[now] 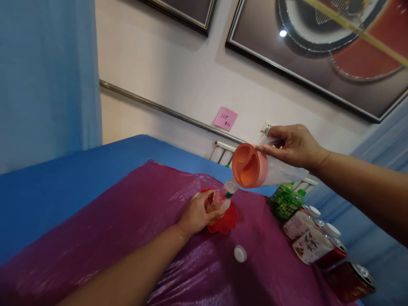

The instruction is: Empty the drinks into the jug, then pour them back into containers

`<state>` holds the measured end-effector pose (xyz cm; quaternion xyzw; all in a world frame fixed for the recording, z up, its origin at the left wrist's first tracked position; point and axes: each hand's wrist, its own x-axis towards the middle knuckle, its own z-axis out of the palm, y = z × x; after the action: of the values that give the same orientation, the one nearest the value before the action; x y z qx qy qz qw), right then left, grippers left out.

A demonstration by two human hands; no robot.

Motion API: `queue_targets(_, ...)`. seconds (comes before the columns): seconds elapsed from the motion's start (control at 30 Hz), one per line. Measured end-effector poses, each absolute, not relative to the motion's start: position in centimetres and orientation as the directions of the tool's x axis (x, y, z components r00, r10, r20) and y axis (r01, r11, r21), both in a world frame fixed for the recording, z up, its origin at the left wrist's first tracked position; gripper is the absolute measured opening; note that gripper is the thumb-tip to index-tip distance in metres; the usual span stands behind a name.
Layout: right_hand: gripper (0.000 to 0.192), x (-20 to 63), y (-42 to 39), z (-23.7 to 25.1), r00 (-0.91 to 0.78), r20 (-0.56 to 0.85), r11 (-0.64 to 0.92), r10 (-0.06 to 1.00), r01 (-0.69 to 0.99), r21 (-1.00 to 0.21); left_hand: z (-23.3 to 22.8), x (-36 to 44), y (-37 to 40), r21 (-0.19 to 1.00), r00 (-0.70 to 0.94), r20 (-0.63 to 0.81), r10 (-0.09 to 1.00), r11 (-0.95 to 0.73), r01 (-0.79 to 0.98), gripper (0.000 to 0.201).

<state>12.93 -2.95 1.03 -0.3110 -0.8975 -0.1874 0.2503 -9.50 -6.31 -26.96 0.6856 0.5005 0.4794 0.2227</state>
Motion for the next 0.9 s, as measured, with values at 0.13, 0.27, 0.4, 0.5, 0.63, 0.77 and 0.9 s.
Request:
queue_targets(0.13, 0.054, 12.5, -2.8, 1.3, -0.711, 0.544, 0.745, 0.445, 0.631, 0.216, -26.8, -9.5, -6.3, 0.781, 0.047, 0.436, 0.899, -0.404, 0.475, 0.064)
queue_targets(0.27, 0.057, 11.8, -2.9, 1.6, -0.724, 0.504, 0.747, 0.470, 0.631, 0.211, -26.5, -9.6, -6.5, 0.775, 0.047, 0.431, 0.901, -0.396, 0.493, 0.058)
queue_targets(0.4, 0.058, 11.1, -3.1, 1.6, -0.733, 0.484, 0.746, 0.478, 0.630, 0.218, -26.6, -9.6, -6.5, 0.790, 0.062, 0.418, 0.906, -0.396, 0.468, 0.053)
queue_targets(0.5, 0.058, 10.8, -3.3, 1.5, -0.742, 0.483, 0.745, 0.465, 0.622, 0.240, -26.7, -9.6, -6.4, 0.793, 0.060, 0.410, 0.910, -0.388, 0.469, 0.054)
queue_targets(0.63, 0.054, 10.7, -3.4, 1.4, -0.765, 0.476, 0.742, 0.434, 0.603, 0.293, -26.7, -9.6, -6.4, 0.798, 0.057, 0.412, 0.909, -0.390, 0.460, 0.052)
queue_targets(0.77, 0.052, 10.9, -3.6, 1.5, -0.781, 0.461, 0.738, 0.421, 0.591, 0.326, -26.5, -9.6, -6.6, 0.808, 0.064, 0.416, 0.907, -0.401, 0.431, 0.052)
queue_targets(0.9, 0.050, 10.9, -3.9, 1.8, -0.804, 0.444, 0.740, 0.395, 0.565, 0.366, -26.4, -9.5, -6.7, 0.813, 0.070, 0.422, 0.904, -0.411, 0.412, 0.048)
